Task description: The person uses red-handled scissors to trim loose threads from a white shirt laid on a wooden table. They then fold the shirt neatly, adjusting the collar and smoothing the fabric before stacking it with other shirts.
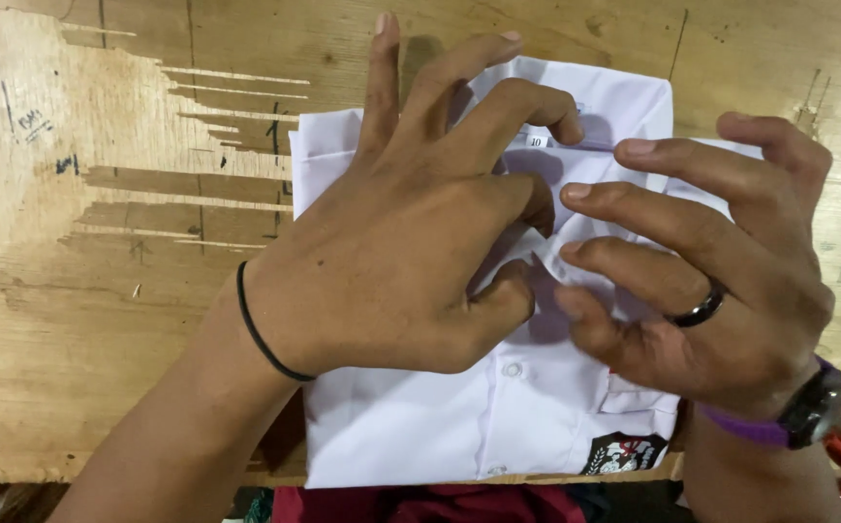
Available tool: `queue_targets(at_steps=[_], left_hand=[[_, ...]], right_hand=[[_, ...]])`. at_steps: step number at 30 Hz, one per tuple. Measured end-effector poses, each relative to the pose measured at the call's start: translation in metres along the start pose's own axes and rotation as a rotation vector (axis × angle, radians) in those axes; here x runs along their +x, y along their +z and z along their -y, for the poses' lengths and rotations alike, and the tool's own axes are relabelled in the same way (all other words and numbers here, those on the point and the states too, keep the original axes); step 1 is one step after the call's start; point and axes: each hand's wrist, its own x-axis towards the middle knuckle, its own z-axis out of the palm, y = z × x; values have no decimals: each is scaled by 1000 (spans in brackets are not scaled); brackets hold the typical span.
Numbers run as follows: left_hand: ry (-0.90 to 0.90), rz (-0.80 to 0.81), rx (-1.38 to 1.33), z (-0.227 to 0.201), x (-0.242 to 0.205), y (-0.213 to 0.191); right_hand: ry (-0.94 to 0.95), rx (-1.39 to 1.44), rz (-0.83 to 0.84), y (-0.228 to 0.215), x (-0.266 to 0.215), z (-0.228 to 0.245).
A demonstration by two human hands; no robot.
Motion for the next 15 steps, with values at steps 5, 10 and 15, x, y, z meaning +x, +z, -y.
queue_targets(at_steps=[5,10,15], left_hand=[[16,-29,15,1,-1,1],[40,-34,20,3,-3,3],[41,-12,17,2,0,3]], right_hand=[[4,-21,184,-12,-7,-5],[-70,37,59,-5,-2,-5],[-25,47,-5,1,3,0]])
